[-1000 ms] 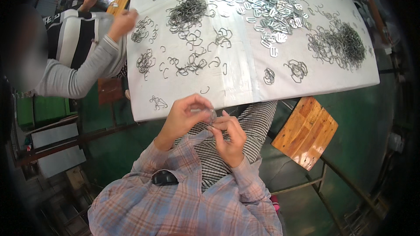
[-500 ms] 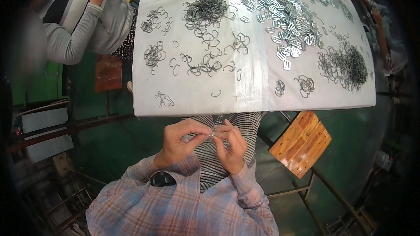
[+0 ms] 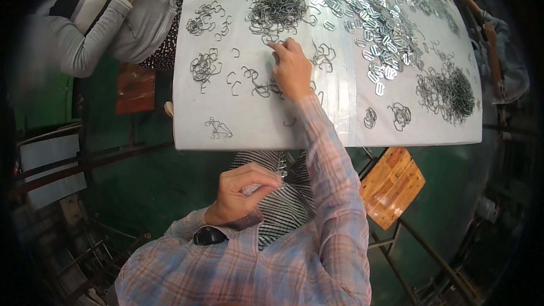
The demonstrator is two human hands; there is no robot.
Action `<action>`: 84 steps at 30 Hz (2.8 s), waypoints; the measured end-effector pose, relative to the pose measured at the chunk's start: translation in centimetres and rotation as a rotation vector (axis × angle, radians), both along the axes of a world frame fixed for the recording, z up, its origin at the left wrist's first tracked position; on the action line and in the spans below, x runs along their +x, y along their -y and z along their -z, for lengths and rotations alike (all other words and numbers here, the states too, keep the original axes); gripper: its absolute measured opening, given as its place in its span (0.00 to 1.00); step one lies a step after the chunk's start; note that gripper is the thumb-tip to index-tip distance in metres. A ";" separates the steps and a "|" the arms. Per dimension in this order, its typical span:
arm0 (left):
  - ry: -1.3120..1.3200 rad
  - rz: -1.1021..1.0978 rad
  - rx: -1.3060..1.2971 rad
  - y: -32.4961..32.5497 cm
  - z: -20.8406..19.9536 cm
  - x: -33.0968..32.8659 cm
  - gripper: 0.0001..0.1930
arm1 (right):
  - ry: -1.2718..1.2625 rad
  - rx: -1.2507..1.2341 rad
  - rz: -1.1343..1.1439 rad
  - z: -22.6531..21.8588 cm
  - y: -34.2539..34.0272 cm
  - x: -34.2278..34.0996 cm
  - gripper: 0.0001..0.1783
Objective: The person picks small metal clips and fasteners from a white table and links them together by hand into a chain. They repeatedly pick, connect, and place the pieces while working alongside another person at the same table.
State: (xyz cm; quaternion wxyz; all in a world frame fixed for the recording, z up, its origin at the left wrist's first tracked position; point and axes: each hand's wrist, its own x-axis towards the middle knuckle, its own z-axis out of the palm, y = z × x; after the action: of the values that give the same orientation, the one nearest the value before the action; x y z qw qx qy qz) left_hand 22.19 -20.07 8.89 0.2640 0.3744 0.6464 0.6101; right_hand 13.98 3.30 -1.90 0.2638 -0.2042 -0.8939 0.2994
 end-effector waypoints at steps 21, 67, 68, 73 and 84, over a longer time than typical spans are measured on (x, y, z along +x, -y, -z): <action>0.062 0.039 0.110 1.2 1.5 -1.3 0.11 | 0.352 0.009 -0.398 -1.1 2.6 -0.3 0.13; 0.000 0.069 0.029 -0.3 0.0 -0.6 0.11 | 0.245 0.006 0.145 1.6 -8.7 -4.1 0.17; 0.004 0.068 0.034 -0.2 0.1 -0.5 0.11 | 0.235 -0.025 0.155 1.7 -8.8 -3.8 0.17; -0.008 0.055 0.040 0.0 0.4 -0.5 0.12 | 0.247 -0.163 0.063 2.3 -10.5 -2.9 0.15; -0.036 0.072 0.032 0.0 0.0 0.0 0.12 | 0.463 0.021 0.045 0.4 -9.8 -4.7 0.10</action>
State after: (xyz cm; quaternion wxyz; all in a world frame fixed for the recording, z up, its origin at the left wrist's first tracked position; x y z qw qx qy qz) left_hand 22.18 -20.04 8.90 0.2681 0.4124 0.6273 0.6038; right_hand 9.30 13.15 -2.27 0.0607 -0.2845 -0.9289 0.2291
